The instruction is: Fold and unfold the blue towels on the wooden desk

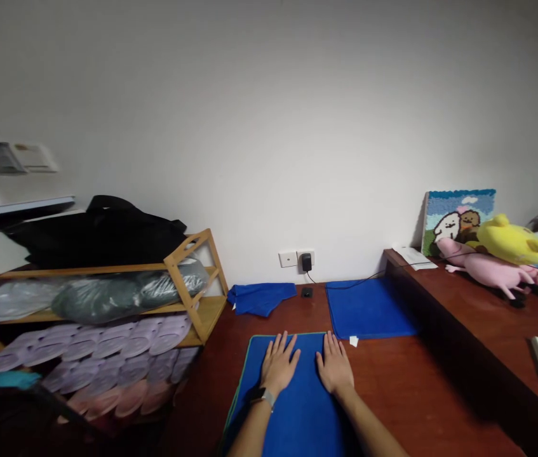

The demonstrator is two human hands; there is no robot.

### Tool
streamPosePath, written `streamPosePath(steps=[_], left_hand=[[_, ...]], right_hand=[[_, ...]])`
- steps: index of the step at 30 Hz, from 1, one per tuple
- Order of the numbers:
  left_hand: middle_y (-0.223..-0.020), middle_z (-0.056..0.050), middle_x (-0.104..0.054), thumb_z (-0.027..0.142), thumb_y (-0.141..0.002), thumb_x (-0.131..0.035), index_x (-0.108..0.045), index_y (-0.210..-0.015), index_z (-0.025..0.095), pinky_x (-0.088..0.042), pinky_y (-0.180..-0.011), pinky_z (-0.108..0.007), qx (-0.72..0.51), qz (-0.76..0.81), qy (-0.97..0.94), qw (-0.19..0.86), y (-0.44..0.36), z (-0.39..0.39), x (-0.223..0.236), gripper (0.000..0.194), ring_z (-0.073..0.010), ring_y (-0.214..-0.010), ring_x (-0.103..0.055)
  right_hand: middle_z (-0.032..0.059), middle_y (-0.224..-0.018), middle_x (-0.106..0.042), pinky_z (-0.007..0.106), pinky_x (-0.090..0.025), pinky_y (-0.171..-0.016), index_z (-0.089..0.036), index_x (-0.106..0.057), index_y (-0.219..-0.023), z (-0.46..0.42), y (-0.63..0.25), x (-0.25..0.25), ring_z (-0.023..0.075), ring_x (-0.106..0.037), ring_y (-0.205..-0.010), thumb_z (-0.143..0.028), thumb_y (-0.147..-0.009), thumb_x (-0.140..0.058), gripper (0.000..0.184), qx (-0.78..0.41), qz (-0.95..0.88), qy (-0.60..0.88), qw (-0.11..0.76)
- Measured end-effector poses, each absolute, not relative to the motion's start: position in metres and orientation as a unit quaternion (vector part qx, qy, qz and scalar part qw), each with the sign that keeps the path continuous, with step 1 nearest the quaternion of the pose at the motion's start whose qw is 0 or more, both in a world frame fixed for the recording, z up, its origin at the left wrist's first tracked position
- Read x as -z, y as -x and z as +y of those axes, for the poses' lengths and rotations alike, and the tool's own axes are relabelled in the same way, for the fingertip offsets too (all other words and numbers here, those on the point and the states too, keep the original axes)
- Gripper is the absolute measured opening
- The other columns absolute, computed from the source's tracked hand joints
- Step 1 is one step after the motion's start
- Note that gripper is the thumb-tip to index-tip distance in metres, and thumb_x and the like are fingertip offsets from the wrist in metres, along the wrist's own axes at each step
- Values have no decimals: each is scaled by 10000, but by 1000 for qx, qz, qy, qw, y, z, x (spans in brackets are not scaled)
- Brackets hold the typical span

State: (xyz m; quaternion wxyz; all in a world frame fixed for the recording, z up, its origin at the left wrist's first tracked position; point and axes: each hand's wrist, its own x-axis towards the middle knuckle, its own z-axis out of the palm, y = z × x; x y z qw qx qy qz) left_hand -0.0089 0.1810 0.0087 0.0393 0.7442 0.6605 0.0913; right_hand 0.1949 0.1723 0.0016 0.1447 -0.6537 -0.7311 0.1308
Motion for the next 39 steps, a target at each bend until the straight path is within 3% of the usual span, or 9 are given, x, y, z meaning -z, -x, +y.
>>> streamPosePath(steps=[7, 15, 24, 29, 35, 39], left_hand=[[-1730, -106, -289, 595, -1046, -313, -360, -1630, 254, -243, -1286, -527, -84, 712, -697, 8, 87, 176, -5, 679, -299, -1602, -262], [-1742, -106, -256, 618, -1040, -255, -334, -1640, 239, -208, -1299, -476, -68, 744, -665, -8, 95, 180, -2, 715, -266, -1611, -238], [-1731, -95, -284, 603, -1041, -243, -349, -1635, 244, -205, -1297, -511, -54, 745, -665, -22, 107, 184, -7, 702, -271, -1602, -268], [-1726, -96, -295, 492, -1071, -200, -365, -1627, 177, -168, -1317, -487, -103, 699, -705, -59, 65, 186, -16, 661, -258, -1609, -247], [-1710, -53, -337, 539, -1081, -159, -366, -1628, 235, -244, -1307, -466, -122, 605, -786, 29, -32, 184, -13, 659, -230, -1596, -283], [-1703, -61, -350, 586, -1072, -161, -376, -1623, 243, -233, -1309, -498, -114, 615, -779, 37, -22, 185, 0, 684, -247, -1593, -291]], right_hand=[[86, -1735, -160, 436, -104, -1327, -68, -239, -1658, 171, -193, 2, 237, -110, -1618, -473, -1038, -223, 741, -134, -722, 663, 146], [97, -1743, -138, 376, -68, -1319, -40, -195, -1655, 183, -181, -6, 224, -94, -1620, -462, -1046, -191, 742, -119, -740, 658, 78], [71, -1746, -104, 360, -63, -1316, -50, -159, -1659, 192, -176, -8, 201, -78, -1622, -478, -1047, -173, 746, -128, -737, 657, 98], [71, -1744, -108, 358, -75, -1313, -57, -171, -1659, 192, -175, -7, 205, -92, -1621, -471, -1045, -178, 741, -122, -734, 660, 104], [87, -1741, -130, 362, -63, -1313, -46, -191, -1654, 192, -177, -8, 209, -97, -1620, -415, -1039, -172, 718, -114, -744, 650, 100], [78, -1742, -138, 363, -74, -1313, -52, -190, -1656, 192, -176, -8, 207, -100, -1620, -394, -1031, -173, 713, -114, -742, 654, 94]])
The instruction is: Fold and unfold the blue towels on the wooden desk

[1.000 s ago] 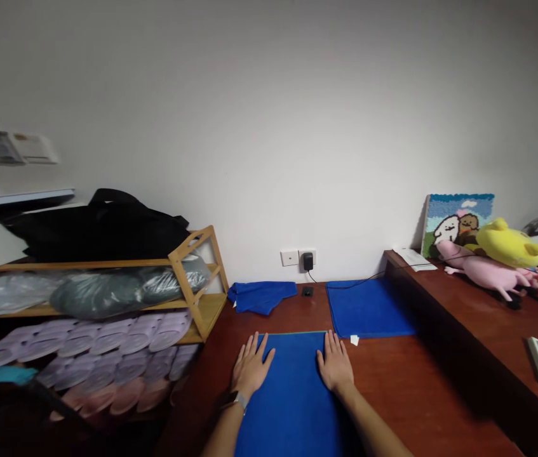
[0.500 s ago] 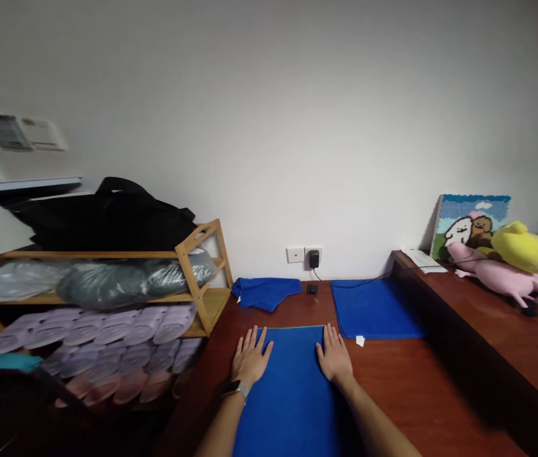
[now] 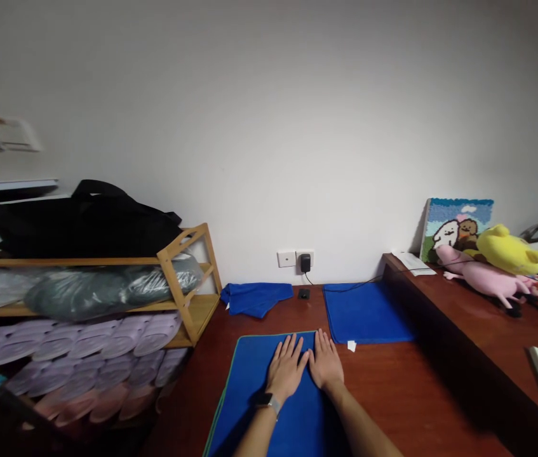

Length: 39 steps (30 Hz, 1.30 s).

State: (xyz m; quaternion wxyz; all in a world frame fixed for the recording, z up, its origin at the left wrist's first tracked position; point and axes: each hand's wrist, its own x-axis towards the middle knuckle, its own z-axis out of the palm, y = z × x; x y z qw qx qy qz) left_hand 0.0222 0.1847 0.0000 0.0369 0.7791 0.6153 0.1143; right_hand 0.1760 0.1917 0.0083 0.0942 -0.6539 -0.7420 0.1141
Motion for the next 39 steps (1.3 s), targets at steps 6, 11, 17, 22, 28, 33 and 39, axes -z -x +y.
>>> streamPosePath(steps=[6, 11, 17, 22, 28, 33, 39], left_hand=[[-1714, -80, -321, 612, -1055, -209, -343, -1637, 219, -221, -1306, -512, -87, 691, -718, 6, 75, 181, 8, 714, -267, -1597, -276], [-1722, -102, -292, 632, -1044, -223, -318, -1643, 178, -210, -1308, -503, -76, 706, -704, -2, 106, 181, 8, 758, -272, -1605, -253], [-1725, -99, -283, 640, -1042, -232, -324, -1642, 186, -204, -1310, -500, -77, 709, -701, -3, 99, 183, 7, 758, -279, -1606, -249], [-1728, -97, -280, 636, -1038, -229, -334, -1639, 186, -216, -1305, -499, -64, 713, -699, -4, 101, 183, 2, 758, -280, -1607, -248], [-1679, -129, -401, 548, -1042, -258, -438, -1592, 156, -235, -1300, -507, -45, 708, -705, -21, 80, 186, -19, 699, -293, -1573, -339], [-1710, -37, -354, 482, -1080, -181, -386, -1622, 237, -231, -1317, -457, -95, 610, -787, -6, -6, 175, -16, 629, -224, -1592, -296], [-1718, -49, -309, 566, -1076, -137, -348, -1634, 229, -219, -1320, -492, -78, 622, -778, 39, -26, 164, -2, 685, -240, -1603, -259]], right_hand=[[66, -1742, -132, 363, -82, -1315, -62, -195, -1657, 193, -175, -6, 200, -106, -1619, -436, -1043, -161, 720, -119, -735, 659, 109], [57, -1744, -112, 362, -72, -1316, -62, -166, -1660, 193, -174, -6, 194, -95, -1619, -439, -1044, -161, 722, -123, -733, 662, 95], [62, -1743, -106, 374, -83, -1318, -53, -167, -1657, 191, -174, -10, 204, -95, -1620, -428, -1044, -163, 719, -125, -735, 660, 88], [64, -1743, -101, 373, -70, -1319, -48, -161, -1657, 191, -173, -12, 201, -92, -1620, -421, -1042, -165, 719, -133, -732, 662, 96], [61, -1743, -110, 357, -55, -1314, -64, -175, -1661, 191, -173, -15, 192, -90, -1621, -421, -1042, -173, 715, -144, -728, 661, 112], [84, -1744, -103, 365, -45, -1311, -48, -173, -1656, 190, -175, -16, 206, -79, -1623, -388, -1040, -181, 704, -144, -735, 654, 108], [88, -1744, -114, 364, -52, -1311, -46, -162, -1658, 191, -176, -16, 203, -82, -1623, -380, -1043, -175, 699, -148, -735, 653, 109]])
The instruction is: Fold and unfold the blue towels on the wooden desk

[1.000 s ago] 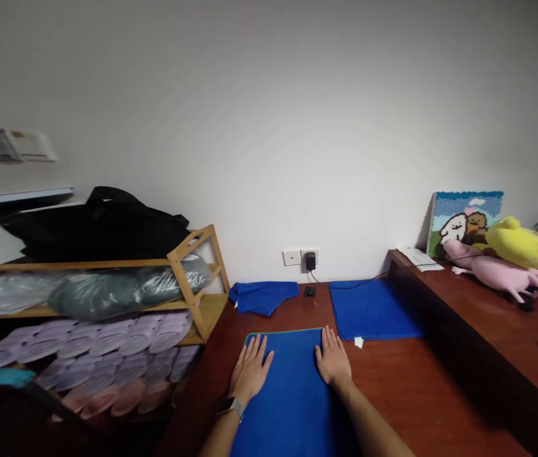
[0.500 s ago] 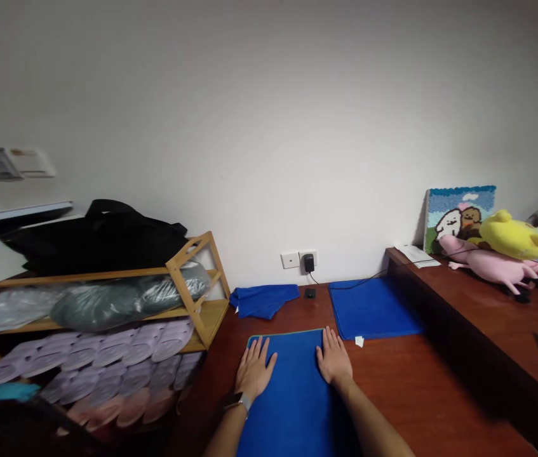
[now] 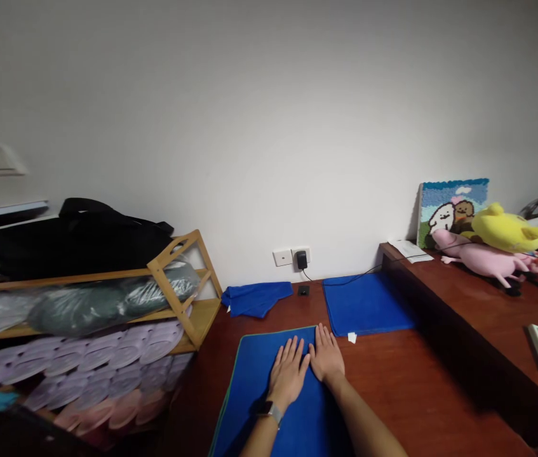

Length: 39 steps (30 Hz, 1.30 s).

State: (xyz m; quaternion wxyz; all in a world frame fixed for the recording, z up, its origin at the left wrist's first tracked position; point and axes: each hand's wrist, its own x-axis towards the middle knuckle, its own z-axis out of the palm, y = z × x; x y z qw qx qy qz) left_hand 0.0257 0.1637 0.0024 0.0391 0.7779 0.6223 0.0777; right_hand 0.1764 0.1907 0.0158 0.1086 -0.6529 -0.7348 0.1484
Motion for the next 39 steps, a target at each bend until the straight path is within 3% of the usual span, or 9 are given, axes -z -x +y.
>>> streamPosePath(steps=[9, 24, 29, 39], left_hand=[[-1732, -70, -247, 653, -1043, -214, -261, -1660, 201, -216, -1314, -504, -66, 692, -719, 9, 88, 144, 6, 767, -261, -1608, -236], [-1733, -99, -245, 611, -1042, -229, -309, -1647, 168, -221, -1309, -508, -79, 694, -716, 4, 79, 138, -6, 753, -277, -1610, -230], [-1727, -104, -269, 629, -1036, -220, -317, -1646, 180, -214, -1306, -519, -84, 688, -721, -7, 81, 142, 2, 763, -287, -1606, -245], [-1737, -110, -219, 613, -1044, -211, -278, -1653, 153, -196, -1313, -502, -58, 692, -720, 7, 81, 145, -4, 767, -277, -1616, -198]], right_hand=[[65, -1748, -89, 363, -38, -1314, -59, -142, -1660, 192, -175, -12, 191, -69, -1623, -426, -1048, -155, 714, -145, -732, 657, 107], [78, -1749, -98, 356, -82, -1309, -58, -160, -1664, 179, -180, -19, 201, -81, -1621, -444, -1059, -186, 717, -146, -732, 659, 91], [43, -1746, -122, 371, -81, -1318, -106, -189, -1671, 143, -187, -6, 197, -88, -1620, -457, -1054, -210, 710, -124, -736, 655, 116], [69, -1743, -114, 391, -47, -1321, -66, -173, -1660, 128, -184, -22, 211, -81, -1621, -462, -1049, -173, 729, -141, -740, 651, 91]])
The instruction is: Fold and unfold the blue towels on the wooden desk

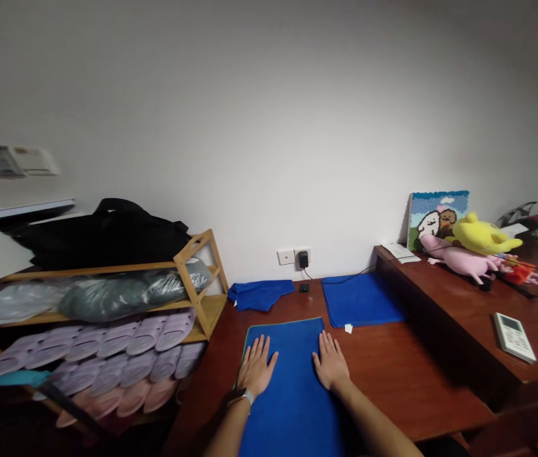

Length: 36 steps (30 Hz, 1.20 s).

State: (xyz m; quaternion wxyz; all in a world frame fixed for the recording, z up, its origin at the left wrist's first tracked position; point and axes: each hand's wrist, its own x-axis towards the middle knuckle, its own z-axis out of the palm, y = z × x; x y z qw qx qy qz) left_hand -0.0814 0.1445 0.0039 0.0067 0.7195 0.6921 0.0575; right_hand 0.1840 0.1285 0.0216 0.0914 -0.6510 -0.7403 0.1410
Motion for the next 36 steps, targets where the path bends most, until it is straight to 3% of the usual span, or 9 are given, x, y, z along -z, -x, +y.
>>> streamPosePath(steps=[14, 19, 22, 29, 36], left_hand=[[-1747, -102, -171, 652, -1038, -152, -208, -1670, 178, -177, -1316, -506, -15, 698, -716, 16, 90, 153, -6, 792, -257, -1621, -158], [-1745, -133, -150, 624, -1043, -178, -190, -1670, 134, -190, -1314, -509, 19, 707, -706, 32, 93, 160, -11, 795, -271, -1617, -148], [-1746, -135, -155, 596, -1057, -156, -194, -1667, 113, -189, -1318, -502, -26, 692, -721, 13, 63, 158, -11, 779, -266, -1619, -156], [-1748, -47, -205, 521, -1082, -71, -204, -1672, 203, -202, -1329, -449, -68, 572, -814, 73, -46, 130, 9, 683, -200, -1615, -195], [-1744, -54, -205, 619, -1062, -139, -216, -1667, 190, -179, -1333, -490, -34, 639, -767, 44, 40, 109, 1, 745, -223, -1617, -180]], right_hand=[[87, -1744, -64, 419, -18, -1323, -53, -134, -1656, 137, -184, -8, 226, -44, -1625, -454, -1050, -152, 727, -168, -744, 634, 124], [90, -1746, -43, 431, 0, -1322, -52, -116, -1655, 143, -182, 4, 231, -16, -1626, -464, -1053, -126, 730, -169, -744, 631, 138], [98, -1745, -44, 436, -7, -1322, -45, -118, -1653, 144, -182, 5, 239, -22, -1626, -466, -1053, -124, 734, -171, -744, 629, 147], [94, -1744, -35, 455, -3, -1319, -57, -143, -1656, 143, -188, 3, 254, 22, -1624, -382, -1044, -172, 693, -159, -774, 602, 118], [82, -1742, -51, 430, -11, -1321, -54, -117, -1655, 140, -185, 1, 224, -25, -1626, -453, -1052, -122, 723, -169, -744, 631, 137]])
